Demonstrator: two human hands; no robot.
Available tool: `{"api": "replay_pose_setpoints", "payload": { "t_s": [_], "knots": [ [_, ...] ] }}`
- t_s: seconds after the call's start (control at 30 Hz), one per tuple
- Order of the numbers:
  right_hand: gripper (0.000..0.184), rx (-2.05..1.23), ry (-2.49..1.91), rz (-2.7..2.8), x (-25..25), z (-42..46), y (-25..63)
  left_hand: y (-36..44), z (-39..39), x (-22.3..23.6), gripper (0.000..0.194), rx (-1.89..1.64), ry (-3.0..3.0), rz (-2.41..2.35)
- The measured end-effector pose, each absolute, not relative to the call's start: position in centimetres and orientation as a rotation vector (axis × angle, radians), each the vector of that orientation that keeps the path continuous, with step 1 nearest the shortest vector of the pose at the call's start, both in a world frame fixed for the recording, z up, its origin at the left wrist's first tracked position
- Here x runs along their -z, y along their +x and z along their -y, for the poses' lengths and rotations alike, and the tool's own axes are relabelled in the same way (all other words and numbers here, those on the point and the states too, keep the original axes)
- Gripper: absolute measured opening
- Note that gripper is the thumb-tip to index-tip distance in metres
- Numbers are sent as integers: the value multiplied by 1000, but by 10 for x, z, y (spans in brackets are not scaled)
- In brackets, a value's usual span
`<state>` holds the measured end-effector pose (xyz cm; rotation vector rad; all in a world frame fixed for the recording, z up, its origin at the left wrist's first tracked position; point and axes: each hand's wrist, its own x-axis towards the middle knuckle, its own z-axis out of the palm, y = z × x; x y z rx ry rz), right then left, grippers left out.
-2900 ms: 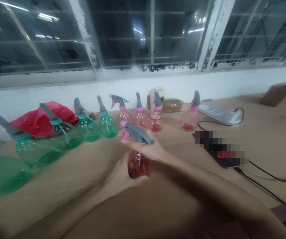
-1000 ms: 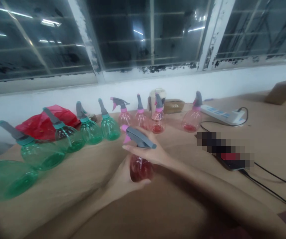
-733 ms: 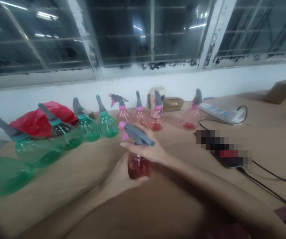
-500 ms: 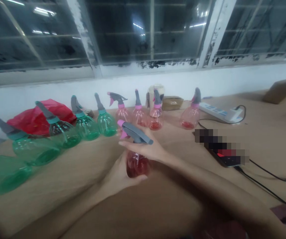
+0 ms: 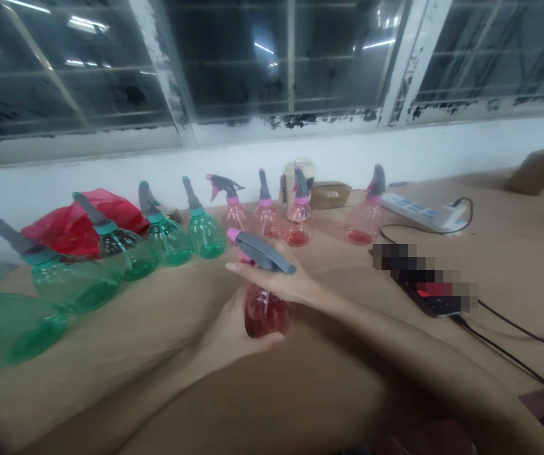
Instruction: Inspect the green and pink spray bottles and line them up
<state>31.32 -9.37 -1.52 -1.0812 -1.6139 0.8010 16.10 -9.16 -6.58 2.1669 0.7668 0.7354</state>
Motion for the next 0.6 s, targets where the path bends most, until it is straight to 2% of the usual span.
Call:
{"api": "replay_pose_setpoints", "payload": {
  "t_s": [0.2, 0.4, 0.6],
  "knots": [
    [19, -927, -1026, 1499, 25, 92, 316, 161, 92, 64, 75, -720, 2137, -771],
    [21, -761, -1036, 1475, 36, 90, 314, 160, 92, 63, 77, -737, 2170, -781],
    [31, -641, -993, 1535, 28, 92, 310, 161, 94, 58, 75, -752, 2167, -760]
  ]
}}
